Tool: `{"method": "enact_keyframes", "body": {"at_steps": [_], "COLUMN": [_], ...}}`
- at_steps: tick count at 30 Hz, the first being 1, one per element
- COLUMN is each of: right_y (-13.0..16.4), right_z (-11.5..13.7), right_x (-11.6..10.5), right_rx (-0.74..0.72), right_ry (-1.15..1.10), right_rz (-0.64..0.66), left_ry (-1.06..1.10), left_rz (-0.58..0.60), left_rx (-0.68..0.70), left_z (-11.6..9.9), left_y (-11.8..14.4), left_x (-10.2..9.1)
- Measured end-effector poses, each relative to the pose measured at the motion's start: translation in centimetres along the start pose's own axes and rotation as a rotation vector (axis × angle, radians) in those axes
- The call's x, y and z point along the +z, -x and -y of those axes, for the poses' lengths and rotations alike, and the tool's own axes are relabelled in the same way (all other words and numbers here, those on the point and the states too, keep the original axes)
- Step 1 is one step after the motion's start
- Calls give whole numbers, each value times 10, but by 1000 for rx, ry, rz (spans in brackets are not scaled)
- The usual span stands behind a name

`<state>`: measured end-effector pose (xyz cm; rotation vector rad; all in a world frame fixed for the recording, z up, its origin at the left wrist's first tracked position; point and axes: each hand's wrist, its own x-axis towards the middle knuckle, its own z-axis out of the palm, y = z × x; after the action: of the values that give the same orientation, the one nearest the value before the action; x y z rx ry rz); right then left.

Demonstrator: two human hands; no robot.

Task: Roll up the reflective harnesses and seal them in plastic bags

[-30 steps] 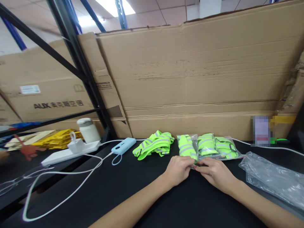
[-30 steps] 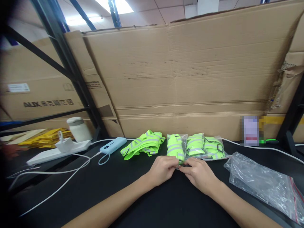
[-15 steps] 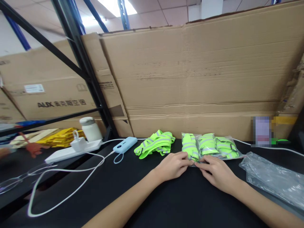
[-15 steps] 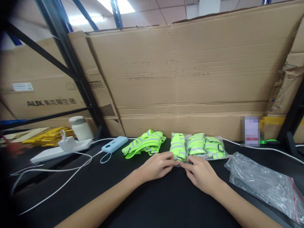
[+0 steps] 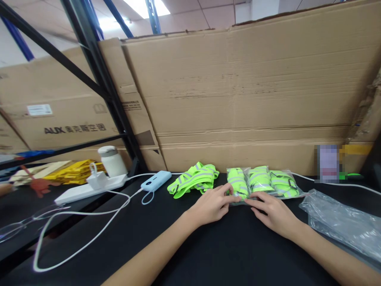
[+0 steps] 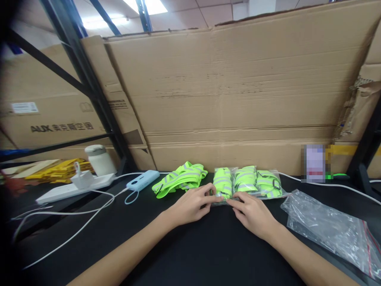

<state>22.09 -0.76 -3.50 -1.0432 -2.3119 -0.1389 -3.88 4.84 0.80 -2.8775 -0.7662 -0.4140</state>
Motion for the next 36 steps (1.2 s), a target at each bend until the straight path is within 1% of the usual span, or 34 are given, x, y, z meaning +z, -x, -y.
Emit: {"method": "enact_keyframes", "body": {"at_steps": [3,7,15,20,23,25,30,33,36], "right_y": [2,4,3,3,3,3,2,2,3], "right_z": [-4,-8,-12,-17,-17,-16,-14,-15,-15], "right_x": [0,1,2,4,5,5,4,4,4], "right_rx": [-24,-75,-109,-127,-138,-134,-104,-88,-59], "right_ry": [12,27,64,82,90,92,72,33,-50], "right_rz": [-16,-41,-147,-177,-181,-187,-168,-176,-204], "left_ry": [0,26,179,222,175,139,196,231,241], "left_rz": [16,19,-11,-68,-101,-107,-60,-58,-65], "left_rx": [-29,-22,-5,-32,-60,-72,-51,-61,-43], "left_z": [0,0,-1,-2,-5,-7,-5,-4,-6], "left_y": [1,1,4,5,3,2,1,2,3], "left_x": [-2,0,-3,8,15,16,9,3,-1]}}
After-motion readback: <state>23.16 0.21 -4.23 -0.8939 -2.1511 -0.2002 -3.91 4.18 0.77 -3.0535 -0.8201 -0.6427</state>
